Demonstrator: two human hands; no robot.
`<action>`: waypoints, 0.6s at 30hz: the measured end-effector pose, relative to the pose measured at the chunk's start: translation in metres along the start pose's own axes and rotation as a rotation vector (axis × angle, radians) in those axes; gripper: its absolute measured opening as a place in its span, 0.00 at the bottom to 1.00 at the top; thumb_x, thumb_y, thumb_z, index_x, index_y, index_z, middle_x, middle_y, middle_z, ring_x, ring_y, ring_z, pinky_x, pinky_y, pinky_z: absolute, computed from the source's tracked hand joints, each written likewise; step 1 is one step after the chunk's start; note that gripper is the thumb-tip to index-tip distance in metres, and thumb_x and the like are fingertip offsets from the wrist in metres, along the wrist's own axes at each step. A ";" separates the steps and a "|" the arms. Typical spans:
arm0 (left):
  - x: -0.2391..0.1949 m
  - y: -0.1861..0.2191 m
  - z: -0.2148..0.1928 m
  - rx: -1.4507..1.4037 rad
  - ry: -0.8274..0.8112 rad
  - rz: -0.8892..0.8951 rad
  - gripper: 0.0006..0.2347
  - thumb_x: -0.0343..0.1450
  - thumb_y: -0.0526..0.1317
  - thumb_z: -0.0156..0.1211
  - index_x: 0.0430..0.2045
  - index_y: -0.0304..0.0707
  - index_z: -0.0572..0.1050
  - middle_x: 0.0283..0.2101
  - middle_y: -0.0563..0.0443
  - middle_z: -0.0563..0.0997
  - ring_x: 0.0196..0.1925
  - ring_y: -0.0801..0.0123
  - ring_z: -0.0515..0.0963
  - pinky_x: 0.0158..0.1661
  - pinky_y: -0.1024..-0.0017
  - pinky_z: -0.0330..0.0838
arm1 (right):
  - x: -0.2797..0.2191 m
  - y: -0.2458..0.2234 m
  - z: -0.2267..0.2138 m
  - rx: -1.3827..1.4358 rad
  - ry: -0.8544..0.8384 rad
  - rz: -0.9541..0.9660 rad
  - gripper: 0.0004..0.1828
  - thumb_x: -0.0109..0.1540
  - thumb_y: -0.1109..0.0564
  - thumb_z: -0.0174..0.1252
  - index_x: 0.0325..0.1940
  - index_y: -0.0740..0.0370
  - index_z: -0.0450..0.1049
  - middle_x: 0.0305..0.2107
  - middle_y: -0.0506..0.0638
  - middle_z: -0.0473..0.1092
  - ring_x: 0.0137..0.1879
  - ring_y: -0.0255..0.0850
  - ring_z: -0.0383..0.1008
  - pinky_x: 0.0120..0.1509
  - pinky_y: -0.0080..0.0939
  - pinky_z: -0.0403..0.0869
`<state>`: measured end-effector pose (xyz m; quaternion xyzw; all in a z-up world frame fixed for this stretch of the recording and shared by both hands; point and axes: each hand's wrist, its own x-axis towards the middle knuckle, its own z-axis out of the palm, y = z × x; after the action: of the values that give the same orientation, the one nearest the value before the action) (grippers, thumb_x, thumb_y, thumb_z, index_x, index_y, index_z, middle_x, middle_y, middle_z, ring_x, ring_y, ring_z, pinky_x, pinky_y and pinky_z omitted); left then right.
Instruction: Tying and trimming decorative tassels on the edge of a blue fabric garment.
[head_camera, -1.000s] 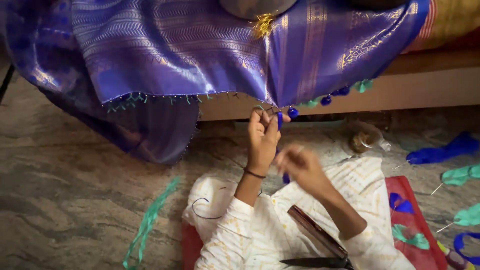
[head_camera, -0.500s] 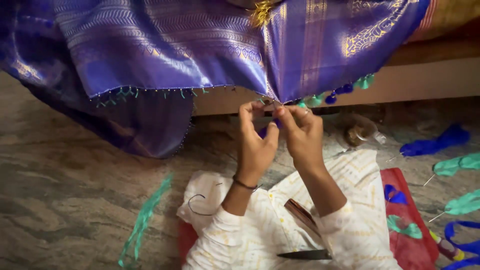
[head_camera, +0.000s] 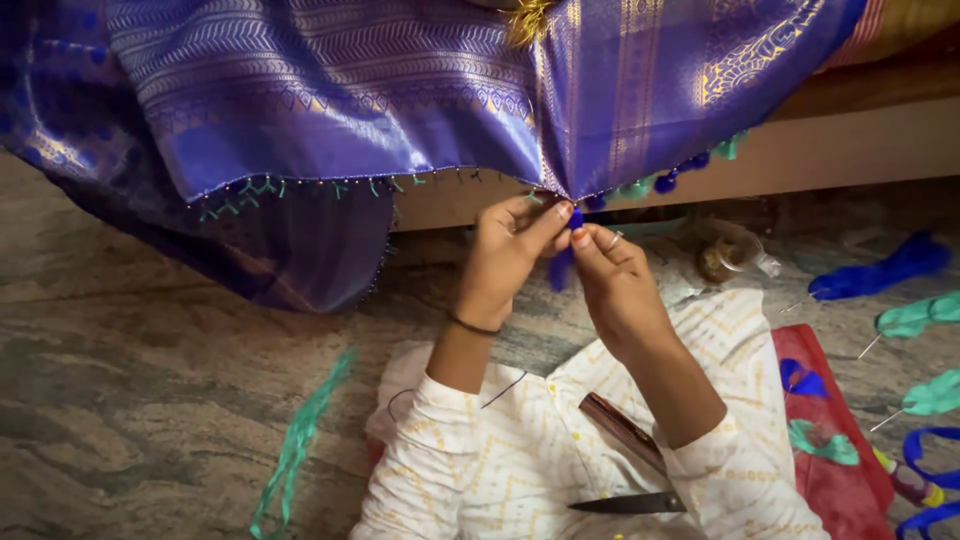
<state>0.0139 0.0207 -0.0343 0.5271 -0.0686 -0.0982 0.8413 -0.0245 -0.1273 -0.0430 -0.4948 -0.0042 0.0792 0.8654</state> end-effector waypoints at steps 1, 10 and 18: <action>-0.003 0.002 0.003 0.032 0.073 0.014 0.04 0.74 0.34 0.62 0.37 0.31 0.81 0.32 0.57 0.82 0.31 0.83 0.76 0.33 0.80 0.70 | -0.001 -0.003 0.001 0.043 -0.001 0.027 0.10 0.72 0.57 0.51 0.49 0.66 0.74 0.41 0.47 0.75 0.48 0.32 0.73 0.58 0.35 0.70; -0.022 0.021 0.030 0.718 0.291 0.483 0.09 0.72 0.32 0.63 0.45 0.33 0.80 0.43 0.48 0.87 0.44 0.69 0.88 0.45 0.73 0.81 | -0.034 -0.020 -0.004 -0.079 -0.018 0.181 0.17 0.68 0.57 0.52 0.59 0.68 0.72 0.37 0.53 0.77 0.45 0.40 0.77 0.54 0.42 0.75; -0.016 0.007 0.033 1.057 0.429 0.692 0.05 0.73 0.36 0.64 0.40 0.40 0.81 0.43 0.52 0.85 0.46 0.61 0.85 0.59 0.57 0.69 | -0.042 -0.029 -0.009 -0.040 -0.030 0.209 0.17 0.71 0.56 0.49 0.58 0.70 0.73 0.33 0.53 0.76 0.39 0.38 0.76 0.48 0.38 0.74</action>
<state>-0.0083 -0.0012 -0.0136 0.8239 -0.1039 0.3315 0.4479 -0.0612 -0.1552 -0.0192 -0.5086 0.0329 0.1764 0.8421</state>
